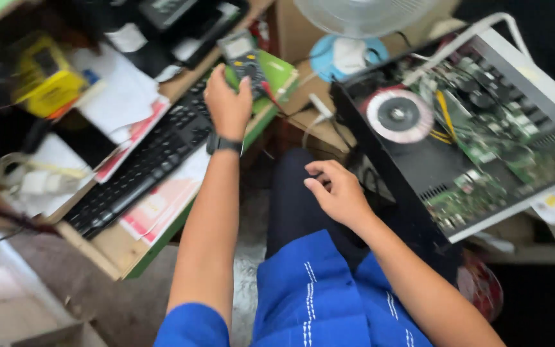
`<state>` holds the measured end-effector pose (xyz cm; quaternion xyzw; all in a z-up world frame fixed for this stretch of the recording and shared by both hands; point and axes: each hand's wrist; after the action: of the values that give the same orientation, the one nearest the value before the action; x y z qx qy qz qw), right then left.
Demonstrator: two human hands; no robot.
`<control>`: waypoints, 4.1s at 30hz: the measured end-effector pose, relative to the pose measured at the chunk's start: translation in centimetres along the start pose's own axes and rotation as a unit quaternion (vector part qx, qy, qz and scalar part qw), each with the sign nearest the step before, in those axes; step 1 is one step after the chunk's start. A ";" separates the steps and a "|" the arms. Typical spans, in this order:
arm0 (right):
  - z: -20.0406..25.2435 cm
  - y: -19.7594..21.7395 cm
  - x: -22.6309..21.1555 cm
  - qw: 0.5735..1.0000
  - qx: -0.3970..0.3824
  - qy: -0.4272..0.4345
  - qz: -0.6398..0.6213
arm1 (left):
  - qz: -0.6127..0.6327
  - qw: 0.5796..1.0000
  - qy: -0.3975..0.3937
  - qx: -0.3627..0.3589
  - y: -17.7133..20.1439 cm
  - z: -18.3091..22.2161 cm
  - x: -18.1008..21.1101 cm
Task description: Troubleshooting and testing an open amplifier circuit using a digital multimeter and checking power connections.
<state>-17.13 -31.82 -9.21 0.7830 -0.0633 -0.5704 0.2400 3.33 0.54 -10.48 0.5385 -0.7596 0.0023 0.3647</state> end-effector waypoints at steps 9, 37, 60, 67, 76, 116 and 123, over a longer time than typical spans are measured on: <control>-3.2 -1.0 -0.5 0.999 -0.038 -0.005 0.001 | 0.094 0.947 0.239 -0.194 -4.0 -6.0 -1.4; -2.8 -1.3 -0.6 1.000 0.001 0.002 -0.018 | 0.107 0.935 0.278 -0.192 -4.1 -6.4 0.6; -2.0 -1.2 -0.6 0.998 -0.053 -0.034 -0.015 | -0.156 0.916 0.174 -0.326 0.5 -6.2 4.7; -1.5 -1.0 -1.2 0.997 -0.067 -0.038 -0.010 | -0.190 0.902 0.147 -0.358 0.6 -5.7 3.2; -1.1 -1.5 -1.0 0.998 -0.066 -0.022 0.012 | -0.182 0.914 0.069 -0.356 1.3 -5.8 1.9; 19.8 20.2 13.2 0.825 0.534 -0.162 -0.085 | 0.307 0.668 0.122 -0.666 5.2 33.6 25.5; 21.1 15.5 22.8 0.922 0.347 -0.169 -0.044 | 0.238 0.721 -0.010 -0.651 3.5 36.1 25.9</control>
<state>-26.11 -60.38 -26.89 0.7110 -0.2623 -0.6468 -0.0858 -23.38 -33.43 -21.21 -0.0297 -0.6807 -0.4111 0.6056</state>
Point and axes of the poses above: each hand's wrist, its own z-axis away from the middle knuckle, its own y-axis out of the back of the hand, x = y × z, and after that the axes turned 1 degree about y, right-handed
